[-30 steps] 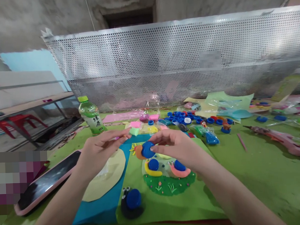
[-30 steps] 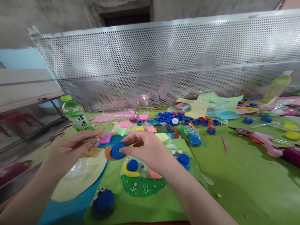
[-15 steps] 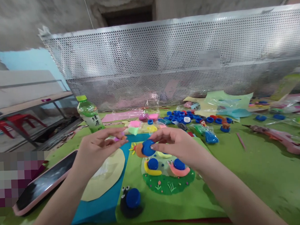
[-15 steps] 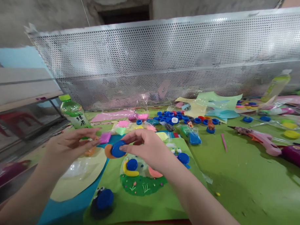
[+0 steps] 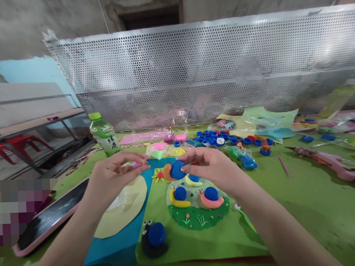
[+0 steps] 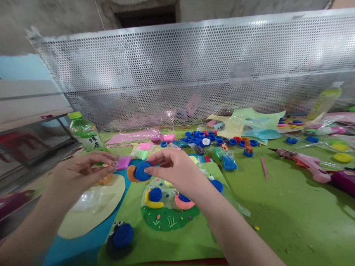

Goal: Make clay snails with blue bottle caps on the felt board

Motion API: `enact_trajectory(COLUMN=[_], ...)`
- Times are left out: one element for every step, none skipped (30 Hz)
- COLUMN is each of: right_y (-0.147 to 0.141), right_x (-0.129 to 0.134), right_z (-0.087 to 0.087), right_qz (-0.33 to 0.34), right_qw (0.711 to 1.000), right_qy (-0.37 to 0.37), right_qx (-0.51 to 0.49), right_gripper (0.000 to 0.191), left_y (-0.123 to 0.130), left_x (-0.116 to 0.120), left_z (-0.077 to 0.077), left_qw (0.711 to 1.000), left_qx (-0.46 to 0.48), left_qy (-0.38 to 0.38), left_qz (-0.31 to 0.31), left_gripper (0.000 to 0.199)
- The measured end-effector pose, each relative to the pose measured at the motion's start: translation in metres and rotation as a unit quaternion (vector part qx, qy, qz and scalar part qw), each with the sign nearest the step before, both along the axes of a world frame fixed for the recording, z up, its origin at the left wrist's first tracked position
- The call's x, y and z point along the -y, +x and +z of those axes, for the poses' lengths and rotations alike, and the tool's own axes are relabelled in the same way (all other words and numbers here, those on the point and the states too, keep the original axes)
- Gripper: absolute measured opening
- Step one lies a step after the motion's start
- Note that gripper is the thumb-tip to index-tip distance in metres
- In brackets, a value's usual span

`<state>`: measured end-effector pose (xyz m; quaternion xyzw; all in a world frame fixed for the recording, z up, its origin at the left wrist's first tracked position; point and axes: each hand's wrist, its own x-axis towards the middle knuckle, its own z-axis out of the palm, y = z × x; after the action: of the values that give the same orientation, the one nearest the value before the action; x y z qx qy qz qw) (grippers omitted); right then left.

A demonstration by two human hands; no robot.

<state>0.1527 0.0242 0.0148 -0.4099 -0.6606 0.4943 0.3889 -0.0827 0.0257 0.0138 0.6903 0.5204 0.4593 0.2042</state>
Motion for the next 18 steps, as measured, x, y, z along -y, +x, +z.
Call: enact_trajectory(right_y=[0.0, 0.0001, 0.0002, 0.0003, 0.0005, 0.0006, 0.0007, 0.0006, 0.0006, 0.0004, 0.0002, 0.0, -0.0002, -0.0005, -0.0007, -0.0009, -0.0012, -0.0014], right_x=[0.0005, 0.0009, 0.0011, 0.0013, 0.0013, 0.0013, 0.0012, 0.0011, 0.001, 0.0008, 0.0008, 0.0007, 0.0007, 0.0008, 0.001, 0.0012, 0.0013, 0.0015], right_z=[0.0008, 0.0014, 0.0017, 0.0017, 0.0015, 0.0012, 0.0008, 0.0005, 0.0002, 0.0, -0.0001, 0.0, 0.0002, 0.0004, 0.0007, 0.001, 0.0012, 0.0014], right_qz=[-0.002, -0.003, -0.003, -0.003, -0.003, -0.003, -0.001, 0.001, 0.002, 0.003, 0.002, 0.001, -0.001, -0.001, -0.001, -0.001, 0.0, 0.0], right_qw=[1.0, 1.0, 1.0, 1.0, 1.0, 1.0, 1.0, 1.0, 1.0, 1.0, 1.0, 1.0, 1.0, 1.0, 1.0, 1.0, 1.0, 1.0], right_qy=[-0.001, -0.002, -0.002, -0.002, -0.002, -0.002, -0.001, 0.0, 0.001, 0.002, 0.002, 0.002, 0.002, 0.0, -0.002, -0.005, -0.007, -0.009], right_qx=[0.001, 0.001, 0.0, 0.0, -0.001, -0.002, -0.003, -0.004, -0.004, -0.004, -0.003, -0.001, 0.0, 0.001, 0.003, 0.004, 0.004, 0.004], right_gripper=[0.017, 0.017, 0.017, 0.017, 0.017, 0.017, 0.017, 0.017, 0.017, 0.017, 0.017, 0.017, 0.017, 0.018, 0.018, 0.018, 0.018, 0.018], left_y=[-0.0007, -0.001, -0.0009, -0.0005, 0.0001, 0.0006, 0.0011, 0.0013, 0.0013, 0.0012, 0.0011, 0.0012, 0.0015, 0.002, 0.0026, 0.0034, 0.004, 0.0044], left_x=[-0.0005, -0.0006, -0.0003, 0.0003, 0.0009, 0.0016, 0.0021, 0.0024, 0.0025, 0.0025, 0.0025, 0.0026, 0.0029, 0.0033, 0.0037, 0.0042, 0.0046, 0.0049], left_z=[0.0, 0.0005, 0.0013, 0.0024, 0.0035, 0.0045, 0.0052, 0.0054, 0.0052, 0.0045, 0.0034, 0.0021, 0.0009, 0.0, -0.0004, -0.0003, 0.0003, 0.0013], left_qw=[1.0, 1.0, 1.0, 0.999, 0.999, 0.998, 0.997, 0.996, 0.996, 0.996, 0.996, 0.996, 0.996, 0.996, 0.995, 0.994, 0.994, 0.994], left_qx=[-0.006, -0.009, -0.013, -0.021, -0.03, -0.041, -0.051, -0.057, -0.058, -0.052, -0.043, -0.03, -0.016, -0.004, 0.007, 0.014, 0.015, 0.011], left_qy=[0.009, 0.012, 0.01, 0.007, 0.002, -0.007, -0.015, -0.022, -0.03, -0.037, -0.042, -0.041, -0.036, -0.029, -0.021, -0.016, -0.019, -0.024], left_qz=[0.002, 0.006, 0.015, 0.027, 0.039, 0.048, 0.056, 0.061, 0.063, 0.065, 0.067, 0.074, 0.082, 0.09, 0.098, 0.105, 0.106, 0.106], left_gripper=[0.009, 0.009, 0.008, 0.009, 0.011, 0.014, 0.016, 0.016, 0.016, 0.016, 0.016, 0.016, 0.016, 0.016, 0.016, 0.015, 0.016, 0.018])
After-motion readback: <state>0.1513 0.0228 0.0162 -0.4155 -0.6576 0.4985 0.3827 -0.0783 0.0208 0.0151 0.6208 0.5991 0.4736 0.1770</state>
